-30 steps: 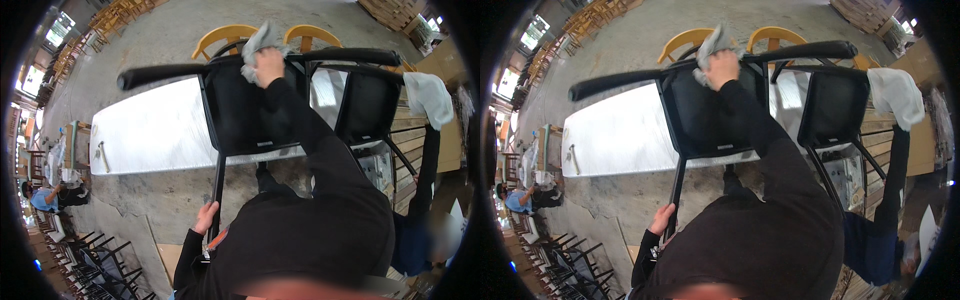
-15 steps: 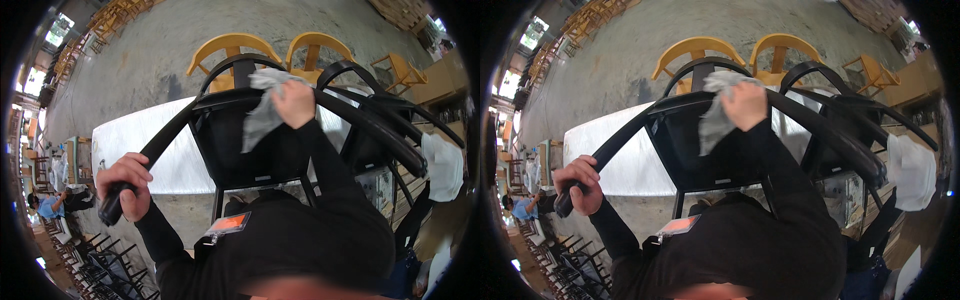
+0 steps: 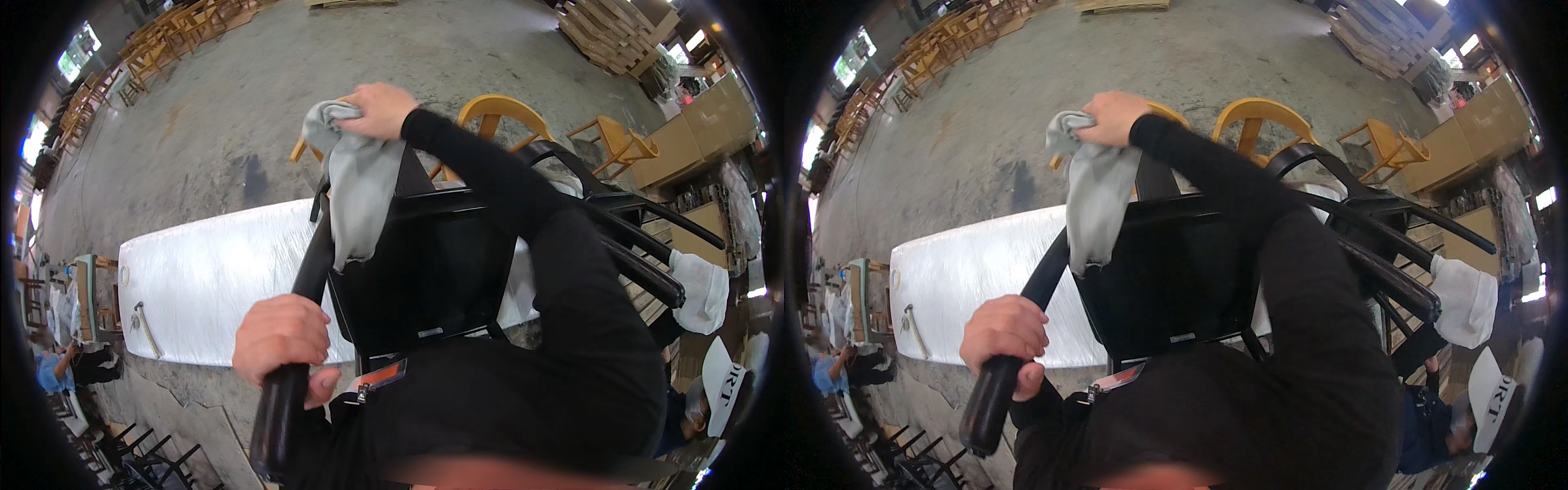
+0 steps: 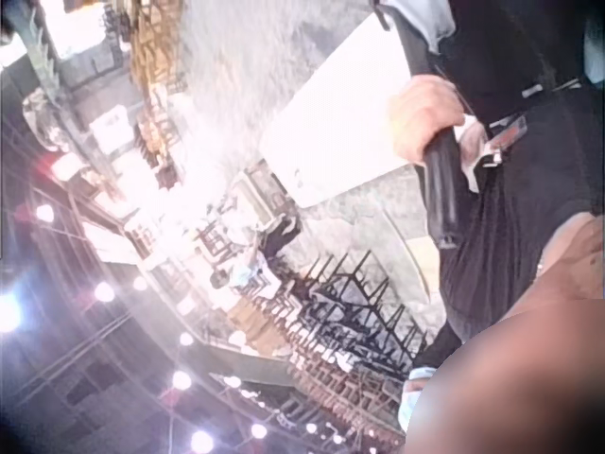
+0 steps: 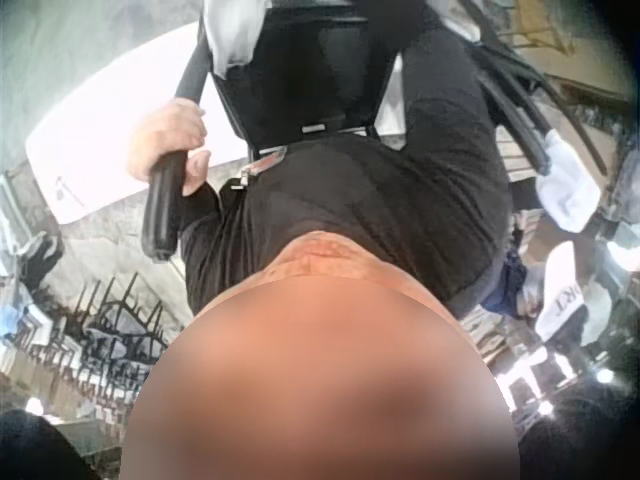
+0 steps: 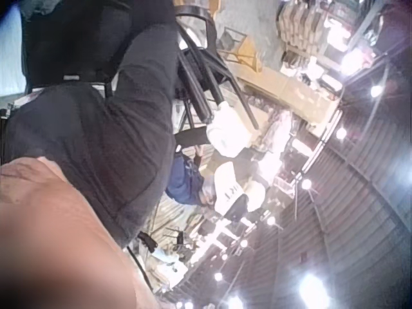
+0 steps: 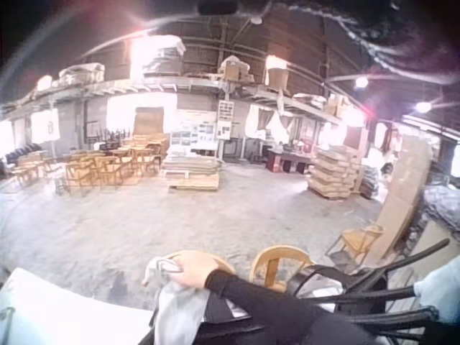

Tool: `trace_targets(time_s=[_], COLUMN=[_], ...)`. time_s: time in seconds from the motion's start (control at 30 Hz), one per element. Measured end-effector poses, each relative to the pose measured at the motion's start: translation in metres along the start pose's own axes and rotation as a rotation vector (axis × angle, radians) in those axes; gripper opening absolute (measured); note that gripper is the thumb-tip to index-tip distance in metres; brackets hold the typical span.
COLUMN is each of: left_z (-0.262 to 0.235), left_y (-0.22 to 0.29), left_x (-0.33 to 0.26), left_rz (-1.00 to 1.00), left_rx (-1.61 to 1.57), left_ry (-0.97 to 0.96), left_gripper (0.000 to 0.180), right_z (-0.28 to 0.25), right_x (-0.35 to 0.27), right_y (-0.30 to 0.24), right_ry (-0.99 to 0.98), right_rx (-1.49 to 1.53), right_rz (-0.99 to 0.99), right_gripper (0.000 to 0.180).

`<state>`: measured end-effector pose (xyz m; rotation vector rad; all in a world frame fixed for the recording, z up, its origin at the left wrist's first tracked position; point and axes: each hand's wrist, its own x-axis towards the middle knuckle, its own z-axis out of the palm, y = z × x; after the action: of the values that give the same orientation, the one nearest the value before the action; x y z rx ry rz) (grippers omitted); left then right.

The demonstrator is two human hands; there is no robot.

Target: The person wipes the seat and backrest of a black chair with a cloth, then lifts and repositions it. The person repeats the wiping and repositioning on another chair.

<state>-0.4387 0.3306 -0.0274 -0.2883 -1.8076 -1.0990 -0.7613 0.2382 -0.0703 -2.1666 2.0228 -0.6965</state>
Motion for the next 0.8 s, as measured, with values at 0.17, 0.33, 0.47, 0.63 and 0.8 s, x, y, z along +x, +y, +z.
trace_targets(time_s=[0.17, 0.33, 0.47, 0.63, 0.8], left_z=[-0.004, -0.004, -0.014, -0.017, -0.011], left_y=[0.000, 0.000, -0.009, -0.013, -0.025], left_x=[-0.011, -0.001, 0.007, -0.002, -0.015], left_rz=[-0.056, -0.085, -0.044, -0.030, 0.084], left_rx=[-0.033, -0.067, -0.160, -0.202, -0.209], left_ry=[0.013, -0.005, -0.105, 0.000, 0.110], left_gripper=[0.020, 0.014, 0.010, 0.014, 0.023], right_z=[0.019, 0.092, 0.126, 0.081, 0.084], right_x=[-0.059, -0.069, -0.041, -0.029, -0.022], right_y=[0.051, 0.123, 0.160, 0.183, 0.241], right_ry=[-0.920, -0.499, -0.302, -0.191, -0.829], right_rx=[0.219, -0.230, -0.293, -0.232, -0.811], right_rz=[0.076, -0.288, -0.174, 0.267, 0.137], right_gripper=[0.054, 0.042, 0.035, 0.037, 0.020])
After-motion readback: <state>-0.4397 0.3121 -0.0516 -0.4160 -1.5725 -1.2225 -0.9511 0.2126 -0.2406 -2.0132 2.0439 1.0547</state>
